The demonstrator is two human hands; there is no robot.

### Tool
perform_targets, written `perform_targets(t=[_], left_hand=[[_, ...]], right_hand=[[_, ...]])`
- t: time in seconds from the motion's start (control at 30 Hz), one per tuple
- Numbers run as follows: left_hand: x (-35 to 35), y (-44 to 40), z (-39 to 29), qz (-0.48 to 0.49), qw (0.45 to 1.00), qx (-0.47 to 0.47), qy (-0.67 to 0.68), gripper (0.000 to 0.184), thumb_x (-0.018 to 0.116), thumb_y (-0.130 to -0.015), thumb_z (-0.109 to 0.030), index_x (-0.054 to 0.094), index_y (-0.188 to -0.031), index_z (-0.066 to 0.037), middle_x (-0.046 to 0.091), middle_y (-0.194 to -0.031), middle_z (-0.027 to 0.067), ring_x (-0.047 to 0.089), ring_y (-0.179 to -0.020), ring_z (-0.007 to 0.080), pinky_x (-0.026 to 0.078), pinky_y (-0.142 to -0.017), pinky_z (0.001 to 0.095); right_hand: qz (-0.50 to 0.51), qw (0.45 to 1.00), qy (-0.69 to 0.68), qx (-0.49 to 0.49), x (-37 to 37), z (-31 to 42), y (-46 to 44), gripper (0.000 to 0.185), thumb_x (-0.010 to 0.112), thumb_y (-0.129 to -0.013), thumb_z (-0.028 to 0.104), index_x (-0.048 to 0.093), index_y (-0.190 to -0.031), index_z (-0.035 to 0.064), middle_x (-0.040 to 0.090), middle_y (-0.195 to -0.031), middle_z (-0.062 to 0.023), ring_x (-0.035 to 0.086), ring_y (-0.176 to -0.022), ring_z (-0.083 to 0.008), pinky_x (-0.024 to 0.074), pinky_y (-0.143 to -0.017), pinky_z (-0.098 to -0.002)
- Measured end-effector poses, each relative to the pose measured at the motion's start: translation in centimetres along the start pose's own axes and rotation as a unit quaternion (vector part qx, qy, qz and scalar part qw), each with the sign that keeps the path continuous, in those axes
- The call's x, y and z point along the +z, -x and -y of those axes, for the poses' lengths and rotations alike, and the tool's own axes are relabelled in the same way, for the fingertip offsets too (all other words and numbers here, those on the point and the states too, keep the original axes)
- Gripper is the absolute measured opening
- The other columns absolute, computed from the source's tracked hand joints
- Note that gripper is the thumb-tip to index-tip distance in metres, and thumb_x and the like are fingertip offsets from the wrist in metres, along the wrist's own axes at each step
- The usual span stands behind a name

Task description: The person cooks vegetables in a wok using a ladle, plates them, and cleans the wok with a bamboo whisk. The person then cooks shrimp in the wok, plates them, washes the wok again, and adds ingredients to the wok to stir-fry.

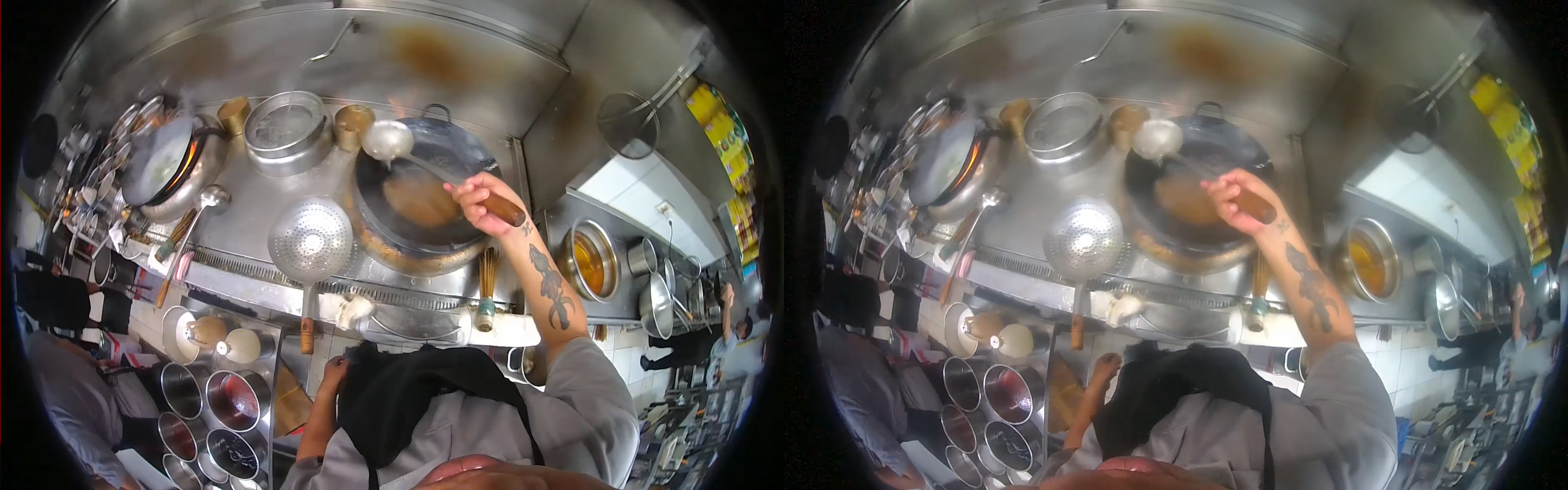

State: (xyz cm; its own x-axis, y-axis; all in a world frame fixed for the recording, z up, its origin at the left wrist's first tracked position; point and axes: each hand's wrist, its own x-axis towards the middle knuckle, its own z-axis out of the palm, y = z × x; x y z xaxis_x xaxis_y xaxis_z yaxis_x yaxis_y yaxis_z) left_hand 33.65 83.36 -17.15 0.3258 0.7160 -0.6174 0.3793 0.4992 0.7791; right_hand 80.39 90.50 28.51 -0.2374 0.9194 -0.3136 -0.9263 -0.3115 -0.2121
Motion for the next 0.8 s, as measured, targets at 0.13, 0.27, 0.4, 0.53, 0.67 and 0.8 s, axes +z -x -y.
perform_targets(t=[0.13, 0.27, 0.4, 0.53, 0.67, 0.8], left_hand=[[4.0, -0.1, -3.5, 0.042, 0.995, -0.022, 0.090, 0.058, 0.071, -0.078, -0.019, 0.047, -0.130, -0.007, 0.063, -0.079, 0.0079, 0.057, -0.060, 0.0145, 0.048, -0.052, 0.0300], [8.5, -2.3, -6.2, -0.001, 0.988, -0.085, 0.130, 0.079, 0.072, -0.078, -0.014, 0.027, -0.142, -0.014, 0.059, -0.073, 0.0057, 0.055, -0.059, 0.0140, 0.045, -0.048, 0.0275], [9.4, -5.0, -4.0, 0.087, 0.990, -0.057, 0.096, 0.069, 0.072, -0.077, -0.015, 0.038, -0.137, -0.009, 0.061, -0.076, 0.0082, 0.057, -0.063, 0.0159, 0.047, -0.053, 0.0282], [7.6, -3.6, -1.3, 0.026, 0.934, 0.128, -0.331, 0.058, 0.070, -0.079, -0.021, 0.048, -0.129, -0.002, 0.066, -0.085, 0.0135, 0.064, -0.080, 0.0219, 0.051, -0.070, 0.0314], [6.3, 5.7, -12.6, 0.100, 0.934, 0.104, -0.328, 0.058, 0.067, -0.082, -0.029, 0.048, -0.128, 0.002, 0.067, -0.101, 0.0182, 0.064, -0.096, 0.0247, 0.050, -0.083, 0.0320], [11.2, 12.2, -27.2, 0.214, 0.969, 0.118, -0.026, 0.050, 0.053, -0.093, -0.036, 0.052, -0.125, 0.003, 0.064, -0.105, 0.0140, 0.060, -0.103, 0.0263, 0.046, -0.090, 0.0388]], right_hand=[[-0.039, 0.991, 0.102, -0.076, -5.7, 1.2, 2.3, 0.030, 0.049, -0.087, 0.010, 0.043, -0.110, -0.0081, 0.051, -0.083, -0.0047, 0.053, -0.063, -0.0096, 0.0394, -0.052, -0.0255], [-0.118, 0.965, 0.226, -0.063, -8.8, 3.1, 2.4, 0.010, 0.051, -0.087, 0.012, 0.055, -0.090, 0.0030, 0.055, -0.076, -0.0034, 0.053, -0.062, -0.0107, 0.0396, -0.052, -0.0262], [-0.256, 0.889, 0.332, -0.182, -8.9, 0.9, 3.4, 0.007, 0.049, -0.085, 0.011, 0.052, -0.083, 0.0046, 0.054, -0.067, -0.0037, 0.052, -0.054, -0.0125, 0.0409, -0.045, -0.0289], [-0.361, 0.794, 0.436, -0.223, -7.3, -1.0, 6.7, 0.008, 0.053, -0.083, 0.010, 0.053, -0.079, 0.0035, 0.056, -0.065, -0.0076, 0.056, -0.053, -0.0170, 0.0440, -0.045, -0.0310], [-0.364, 0.780, 0.441, -0.254, -8.0, -4.3, 9.1, 0.005, 0.054, -0.081, 0.008, 0.054, -0.081, 0.0028, 0.053, -0.061, -0.0081, 0.055, -0.049, -0.0199, 0.0451, -0.045, -0.0332], [-0.296, 0.834, 0.394, -0.249, -11.4, -8.6, 7.9, 0.010, 0.058, -0.084, 0.009, 0.055, -0.090, 0.0026, 0.057, -0.074, -0.0060, 0.058, -0.059, -0.0172, 0.0483, -0.052, -0.0327]])
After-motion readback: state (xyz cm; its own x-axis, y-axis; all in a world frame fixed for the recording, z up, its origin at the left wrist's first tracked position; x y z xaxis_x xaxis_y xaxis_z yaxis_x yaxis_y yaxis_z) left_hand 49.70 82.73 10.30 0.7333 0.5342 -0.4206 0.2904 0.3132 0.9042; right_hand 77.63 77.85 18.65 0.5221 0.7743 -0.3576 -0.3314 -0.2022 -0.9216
